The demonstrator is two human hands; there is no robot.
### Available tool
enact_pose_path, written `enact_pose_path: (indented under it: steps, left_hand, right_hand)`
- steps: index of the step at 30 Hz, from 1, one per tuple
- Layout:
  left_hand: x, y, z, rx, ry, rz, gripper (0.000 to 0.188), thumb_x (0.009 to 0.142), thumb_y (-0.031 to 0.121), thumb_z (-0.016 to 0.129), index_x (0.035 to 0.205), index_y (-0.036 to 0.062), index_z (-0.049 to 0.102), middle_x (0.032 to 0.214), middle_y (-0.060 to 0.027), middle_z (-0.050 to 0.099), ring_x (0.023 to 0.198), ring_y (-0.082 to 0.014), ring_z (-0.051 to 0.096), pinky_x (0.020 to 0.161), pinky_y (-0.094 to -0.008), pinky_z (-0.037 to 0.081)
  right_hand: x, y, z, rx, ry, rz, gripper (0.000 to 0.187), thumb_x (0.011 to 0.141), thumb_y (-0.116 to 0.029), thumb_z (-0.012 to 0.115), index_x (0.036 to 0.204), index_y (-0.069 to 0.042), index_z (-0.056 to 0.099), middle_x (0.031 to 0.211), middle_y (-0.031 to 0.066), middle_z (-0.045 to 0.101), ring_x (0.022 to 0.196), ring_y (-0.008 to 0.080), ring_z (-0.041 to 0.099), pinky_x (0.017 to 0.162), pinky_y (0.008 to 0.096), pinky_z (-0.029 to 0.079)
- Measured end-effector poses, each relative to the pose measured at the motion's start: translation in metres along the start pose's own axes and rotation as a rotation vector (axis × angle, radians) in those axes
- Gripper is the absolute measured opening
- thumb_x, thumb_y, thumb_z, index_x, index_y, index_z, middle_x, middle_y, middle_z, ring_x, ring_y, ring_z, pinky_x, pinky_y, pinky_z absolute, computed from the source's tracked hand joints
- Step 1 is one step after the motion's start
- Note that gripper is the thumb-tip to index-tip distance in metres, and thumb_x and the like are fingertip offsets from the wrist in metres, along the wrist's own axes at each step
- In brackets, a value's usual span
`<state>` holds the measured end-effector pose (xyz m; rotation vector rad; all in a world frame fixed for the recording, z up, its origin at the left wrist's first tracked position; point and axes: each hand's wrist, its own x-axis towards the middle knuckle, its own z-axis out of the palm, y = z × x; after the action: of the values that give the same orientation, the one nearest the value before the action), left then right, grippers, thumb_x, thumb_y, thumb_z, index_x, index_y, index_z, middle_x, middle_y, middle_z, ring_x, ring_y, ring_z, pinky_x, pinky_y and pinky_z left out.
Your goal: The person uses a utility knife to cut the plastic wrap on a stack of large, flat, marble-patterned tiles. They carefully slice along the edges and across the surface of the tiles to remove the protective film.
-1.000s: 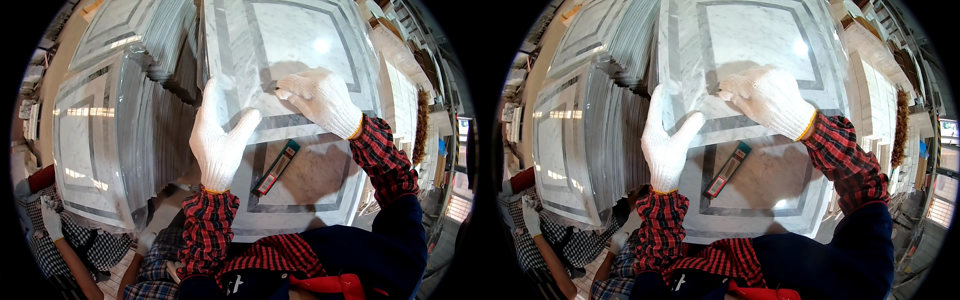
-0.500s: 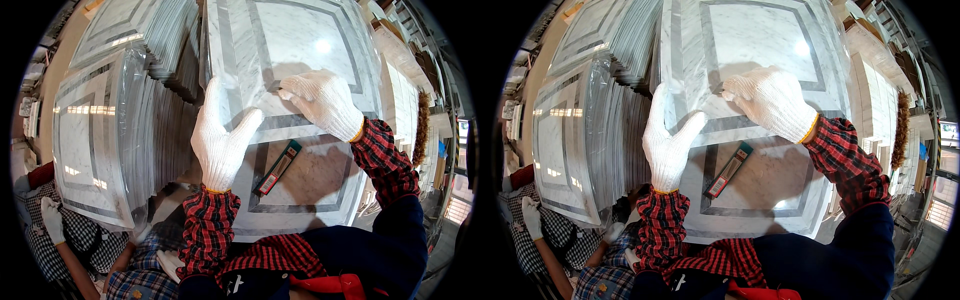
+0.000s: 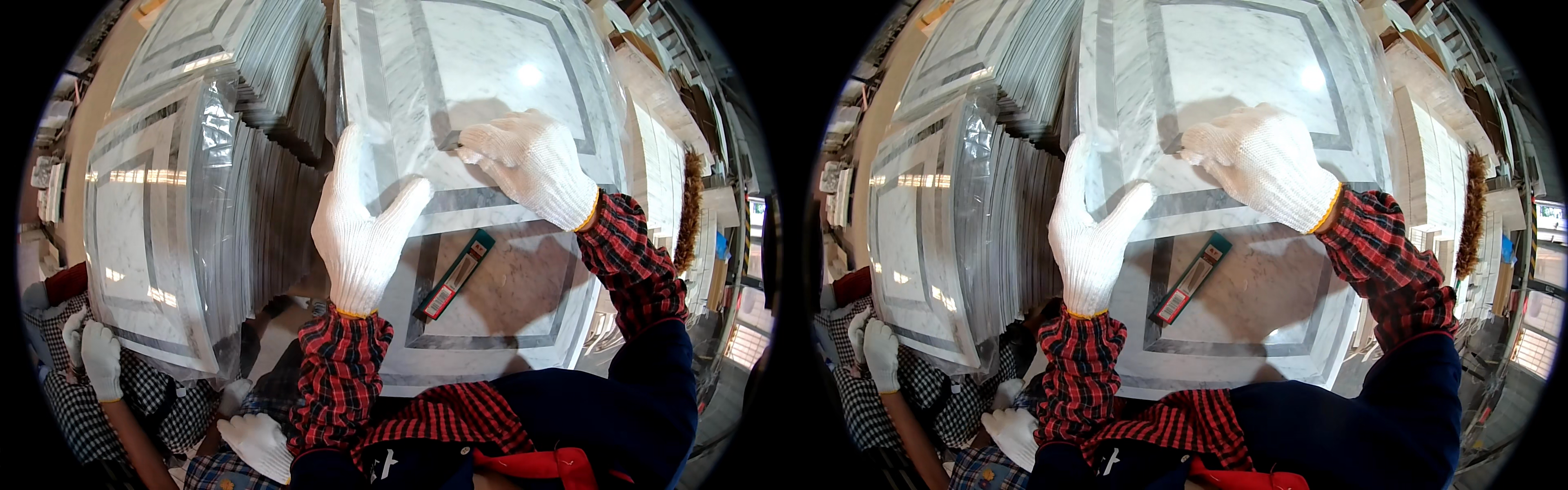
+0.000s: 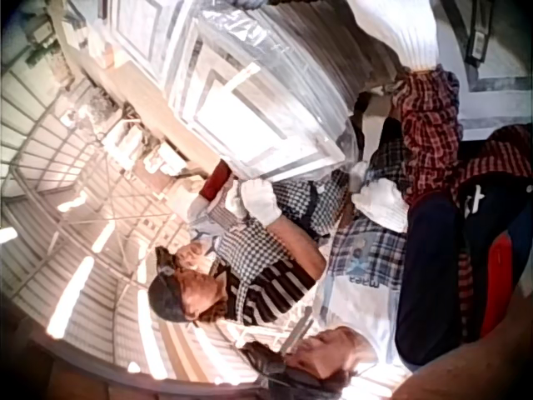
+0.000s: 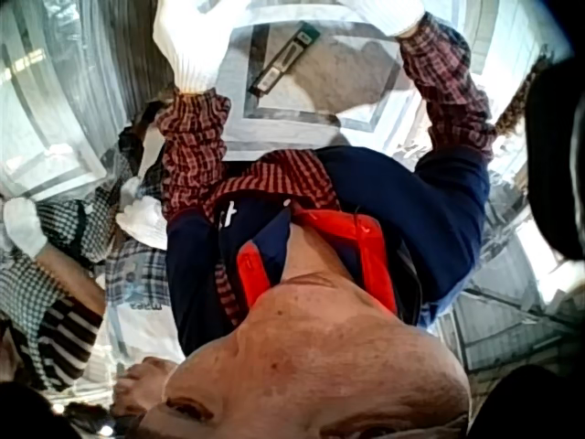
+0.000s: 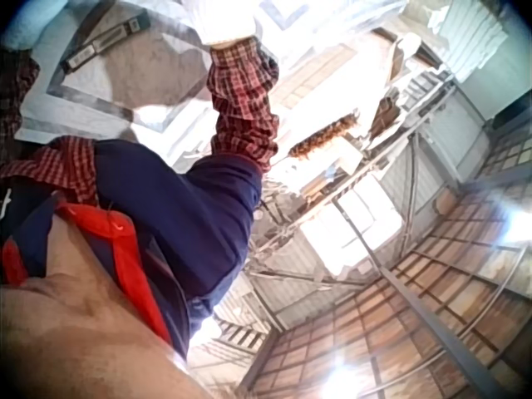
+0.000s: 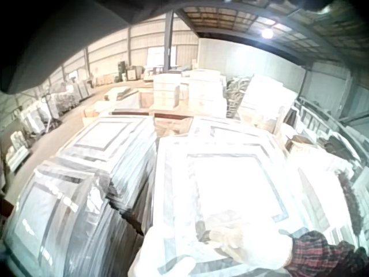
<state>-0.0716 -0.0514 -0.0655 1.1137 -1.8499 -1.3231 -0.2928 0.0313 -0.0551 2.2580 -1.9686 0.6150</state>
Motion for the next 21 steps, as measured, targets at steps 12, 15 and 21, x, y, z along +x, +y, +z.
enact_pose_path:
  steps: [12, 15, 21]
  left_hand:
    - [-0.002, 0.001, 0.005, 0.013, 0.044, 0.005, 0.081, 0.077, 0.015, 0.089, 0.149, 0.0036, 0.053, 0.133, -0.0168, 0.068, 0.121, -0.0251, 0.067, 0.102, -0.0358, 0.052]
    - [-0.002, -0.003, 0.0, 0.07, 0.048, -0.007, 0.08, 0.077, 0.019, 0.089, 0.148, 0.0055, 0.054, 0.13, -0.0153, 0.069, 0.119, -0.0256, 0.068, 0.101, -0.0369, 0.053]
    - [-0.001, 0.002, 0.005, 0.09, 0.031, -0.026, 0.078, 0.077, 0.022, 0.089, 0.146, 0.0069, 0.055, 0.126, -0.0158, 0.07, 0.115, -0.0276, 0.069, 0.098, -0.0383, 0.053]
  right_hand:
    - [0.012, -0.023, -0.017, -0.25, -0.187, -0.026, 0.013, 0.077, -0.009, 0.069, 0.087, -0.015, 0.064, 0.068, 0.0028, 0.06, 0.064, 0.0228, 0.063, 0.06, 0.0382, 0.049]
    - [0.016, -0.026, -0.019, -0.295, -0.237, -0.077, 0.014, 0.075, -0.009, 0.069, 0.085, -0.015, 0.061, 0.068, 0.0025, 0.06, 0.064, 0.0218, 0.064, 0.061, 0.0376, 0.049]
    - [0.015, -0.019, -0.021, -0.29, -0.197, -0.078, 0.018, 0.072, -0.01, 0.071, 0.087, -0.013, 0.061, 0.068, 0.0027, 0.06, 0.065, 0.0214, 0.064, 0.06, 0.037, 0.049]
